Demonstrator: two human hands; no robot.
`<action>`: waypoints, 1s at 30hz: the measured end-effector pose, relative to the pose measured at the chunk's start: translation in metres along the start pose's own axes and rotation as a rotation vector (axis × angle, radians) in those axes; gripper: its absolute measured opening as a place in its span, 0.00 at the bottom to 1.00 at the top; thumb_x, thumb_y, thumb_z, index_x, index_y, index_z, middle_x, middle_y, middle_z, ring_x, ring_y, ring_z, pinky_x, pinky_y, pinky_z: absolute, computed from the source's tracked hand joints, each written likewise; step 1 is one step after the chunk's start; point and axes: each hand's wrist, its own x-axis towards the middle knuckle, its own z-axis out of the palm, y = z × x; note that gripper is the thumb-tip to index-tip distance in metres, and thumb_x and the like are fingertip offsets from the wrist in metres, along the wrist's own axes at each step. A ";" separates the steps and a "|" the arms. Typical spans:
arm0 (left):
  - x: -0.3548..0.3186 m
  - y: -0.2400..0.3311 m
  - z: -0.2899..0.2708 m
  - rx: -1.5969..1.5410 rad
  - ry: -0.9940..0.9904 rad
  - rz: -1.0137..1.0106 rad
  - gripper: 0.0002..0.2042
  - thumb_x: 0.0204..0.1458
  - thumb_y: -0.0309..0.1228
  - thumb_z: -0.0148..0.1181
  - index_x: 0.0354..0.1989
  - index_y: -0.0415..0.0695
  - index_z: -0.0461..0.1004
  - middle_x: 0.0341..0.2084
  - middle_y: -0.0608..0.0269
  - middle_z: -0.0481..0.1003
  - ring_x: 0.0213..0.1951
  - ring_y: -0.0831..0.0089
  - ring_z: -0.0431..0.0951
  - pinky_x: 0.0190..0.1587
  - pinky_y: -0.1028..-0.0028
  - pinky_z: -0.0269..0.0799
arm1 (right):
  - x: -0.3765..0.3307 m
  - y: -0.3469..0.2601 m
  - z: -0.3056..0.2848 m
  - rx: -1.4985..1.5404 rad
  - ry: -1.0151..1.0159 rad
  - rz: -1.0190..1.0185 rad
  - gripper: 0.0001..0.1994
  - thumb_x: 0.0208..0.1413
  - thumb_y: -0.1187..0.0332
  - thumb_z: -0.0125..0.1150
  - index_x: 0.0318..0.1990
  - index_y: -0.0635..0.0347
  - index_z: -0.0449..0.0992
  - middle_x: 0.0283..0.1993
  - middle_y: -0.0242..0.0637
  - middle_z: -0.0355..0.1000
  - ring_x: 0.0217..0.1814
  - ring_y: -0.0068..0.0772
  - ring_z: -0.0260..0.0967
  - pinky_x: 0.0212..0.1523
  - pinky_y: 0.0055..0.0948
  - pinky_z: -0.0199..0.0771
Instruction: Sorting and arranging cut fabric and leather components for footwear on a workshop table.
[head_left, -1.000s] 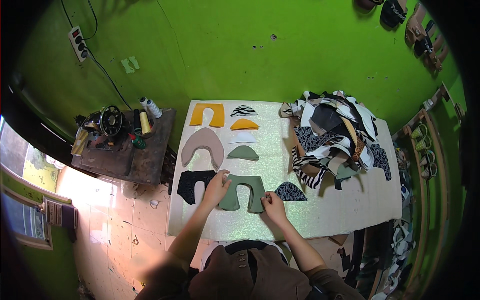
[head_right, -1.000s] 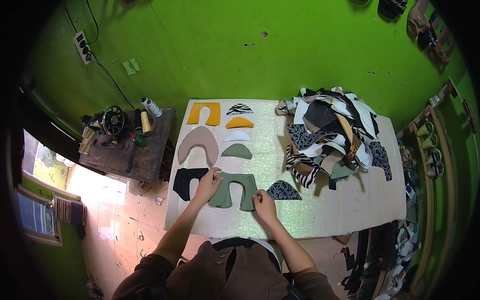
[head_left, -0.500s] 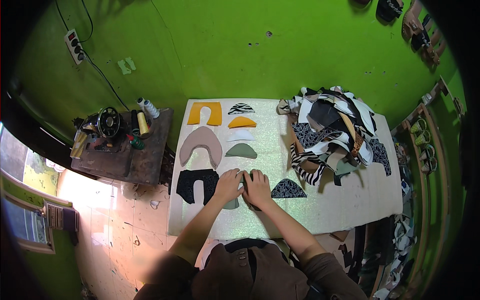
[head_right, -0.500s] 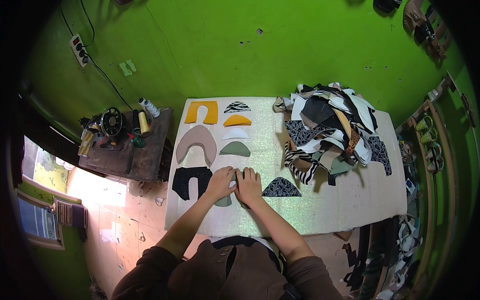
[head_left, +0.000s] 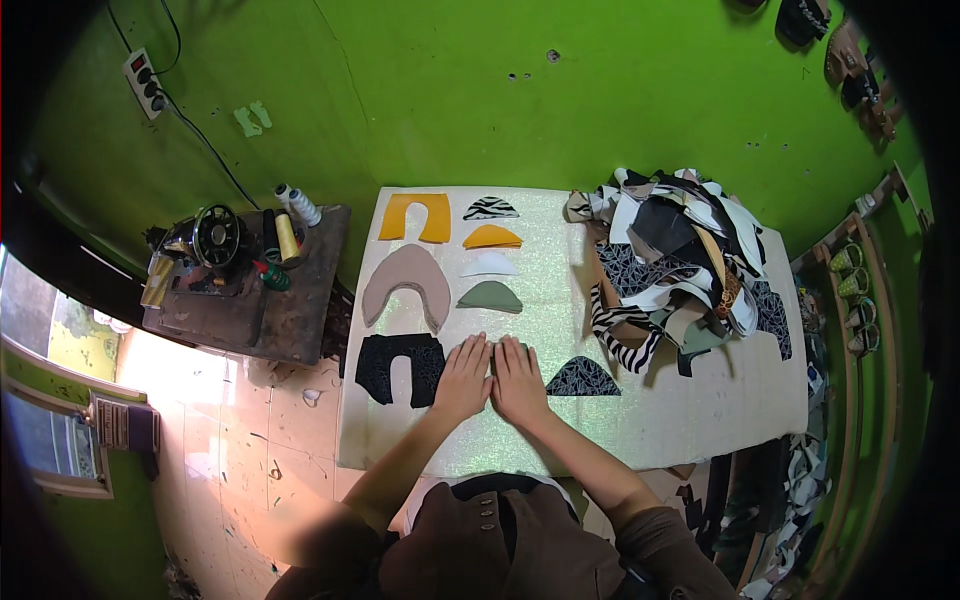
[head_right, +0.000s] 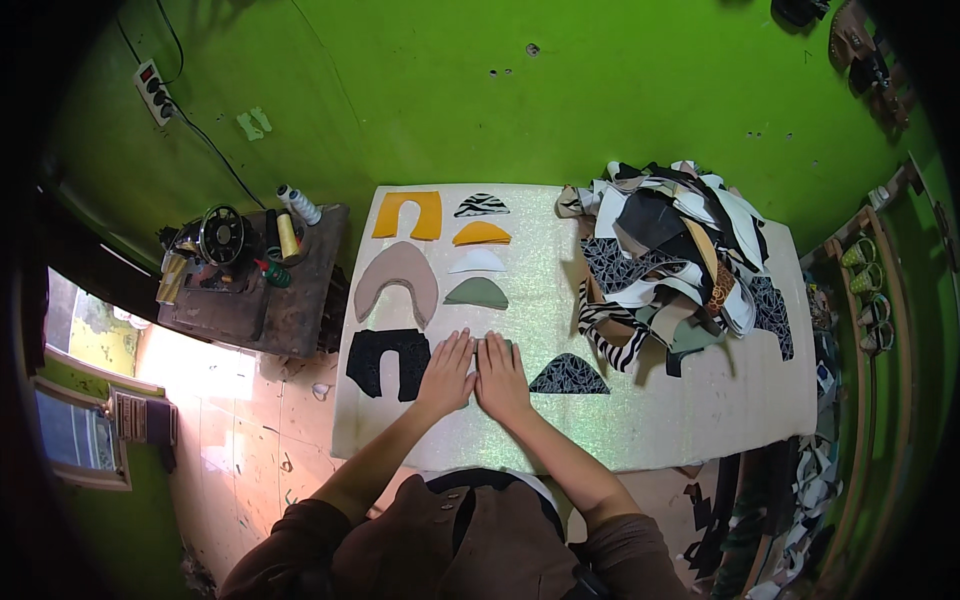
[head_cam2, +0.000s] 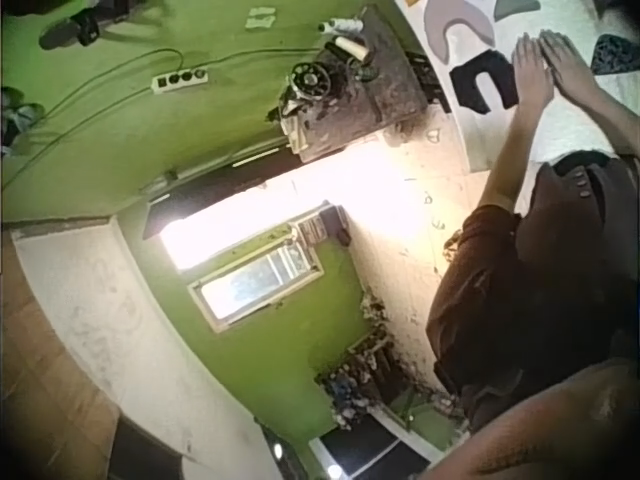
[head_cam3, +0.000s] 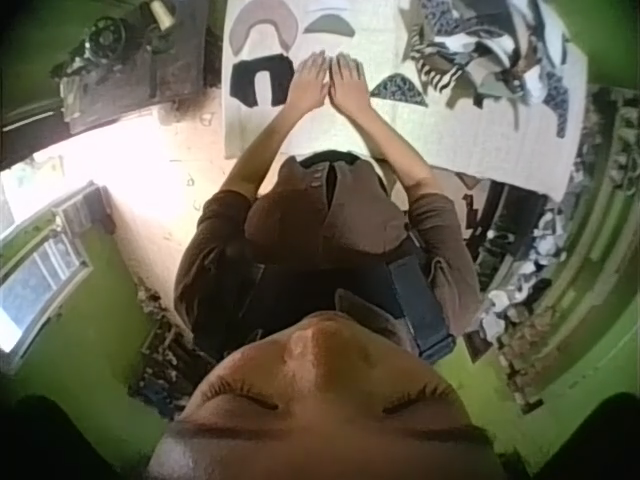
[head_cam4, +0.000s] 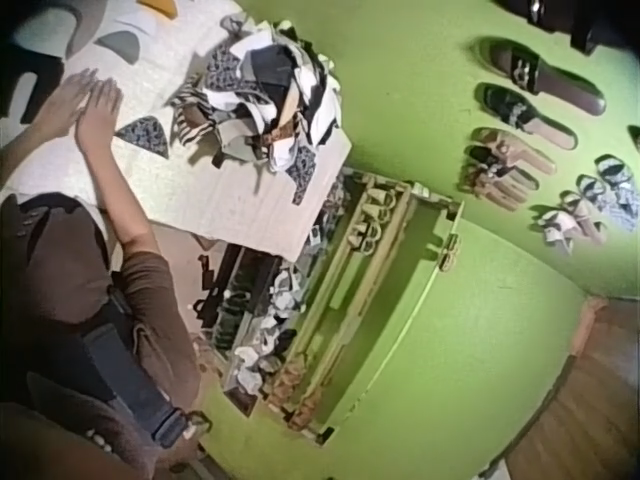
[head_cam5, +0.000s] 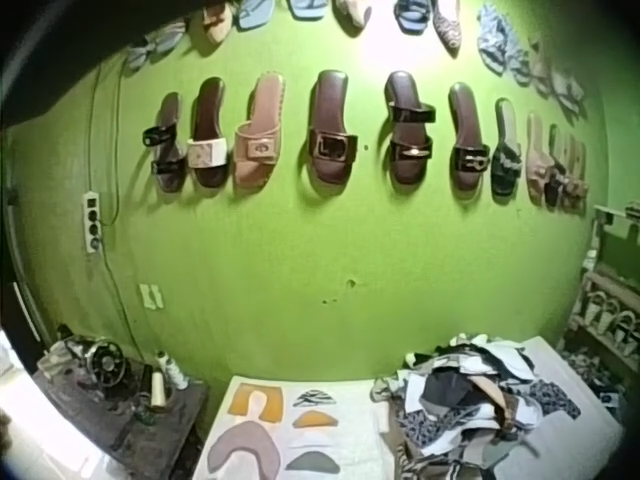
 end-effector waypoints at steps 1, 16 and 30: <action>-0.004 0.000 0.003 0.008 -0.037 -0.012 0.31 0.49 0.38 0.51 0.61 0.36 0.55 0.62 0.50 0.53 0.64 0.56 0.51 0.65 0.60 0.44 | -0.005 -0.001 0.004 0.006 -0.034 -0.031 0.27 0.51 0.63 0.49 0.58 0.68 0.59 0.63 0.51 0.53 0.68 0.45 0.48 0.65 0.46 0.45; -0.010 -0.001 0.012 0.048 -0.071 -0.065 0.29 0.51 0.38 0.49 0.62 0.42 0.55 0.64 0.55 0.51 0.65 0.61 0.50 0.64 0.59 0.43 | -0.010 0.002 0.013 0.059 -0.025 -0.041 0.28 0.53 0.60 0.45 0.60 0.66 0.59 0.65 0.46 0.53 0.69 0.40 0.47 0.67 0.45 0.41; 0.000 0.012 -0.008 -0.045 -0.001 -0.115 0.25 0.48 0.32 0.53 0.56 0.39 0.62 0.59 0.48 0.58 0.60 0.52 0.57 0.61 0.57 0.51 | -0.007 0.001 -0.028 0.101 0.040 -0.109 0.26 0.50 0.69 0.51 0.59 0.58 0.60 0.64 0.52 0.52 0.67 0.53 0.46 0.65 0.54 0.41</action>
